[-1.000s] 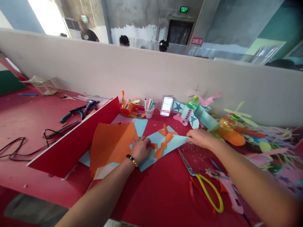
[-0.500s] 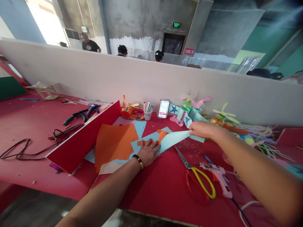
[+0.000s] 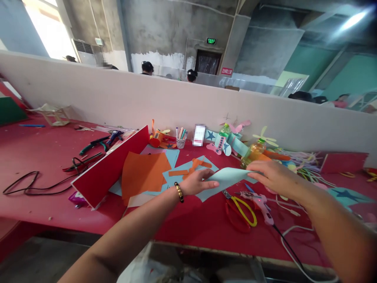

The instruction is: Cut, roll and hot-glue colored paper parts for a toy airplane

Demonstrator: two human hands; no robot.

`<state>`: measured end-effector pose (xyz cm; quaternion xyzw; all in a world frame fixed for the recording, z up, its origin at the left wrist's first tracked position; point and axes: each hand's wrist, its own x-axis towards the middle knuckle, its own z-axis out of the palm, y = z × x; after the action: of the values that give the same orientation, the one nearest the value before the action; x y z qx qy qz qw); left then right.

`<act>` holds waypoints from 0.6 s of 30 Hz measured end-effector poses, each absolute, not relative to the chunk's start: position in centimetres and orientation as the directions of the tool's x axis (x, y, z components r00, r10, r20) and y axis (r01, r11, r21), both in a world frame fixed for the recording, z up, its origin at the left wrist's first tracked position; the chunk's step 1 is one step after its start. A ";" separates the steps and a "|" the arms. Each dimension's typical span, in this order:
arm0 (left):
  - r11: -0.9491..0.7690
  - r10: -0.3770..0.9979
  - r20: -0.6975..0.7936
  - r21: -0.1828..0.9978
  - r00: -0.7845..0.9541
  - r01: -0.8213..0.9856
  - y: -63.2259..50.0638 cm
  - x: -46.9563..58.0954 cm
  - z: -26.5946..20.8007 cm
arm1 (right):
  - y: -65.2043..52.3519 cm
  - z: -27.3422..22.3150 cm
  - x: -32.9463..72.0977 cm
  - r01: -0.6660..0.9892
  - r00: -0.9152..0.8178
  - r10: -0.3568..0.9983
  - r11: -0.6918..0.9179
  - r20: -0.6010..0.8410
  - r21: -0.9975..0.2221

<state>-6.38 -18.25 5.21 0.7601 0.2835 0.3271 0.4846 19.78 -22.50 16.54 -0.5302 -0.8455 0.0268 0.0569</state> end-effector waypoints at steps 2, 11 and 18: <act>-0.184 0.770 0.107 0.981 0.629 0.058 -19.1 -5.8 5.3 | -23.1 15.8 18.7 0.857 -0.466 0.860 0.497 0.208 -0.135; 0.261 0.853 -0.074 0.918 0.517 -0.299 -19.9 -6.4 1.6 | -23.6 4.9 13.3 0.371 0.065 0.984 0.128 0.163 -0.920; 0.343 0.803 -0.227 0.932 0.551 -0.116 -17.7 -5.8 -0.4 | -18.7 1.3 11.2 -0.215 0.071 0.990 0.133 0.120 -0.968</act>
<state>-5.83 -17.74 -0.40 0.4811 0.3570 0.3116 0.7376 11.24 -18.74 1.31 -0.4233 -0.4581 0.5045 0.5970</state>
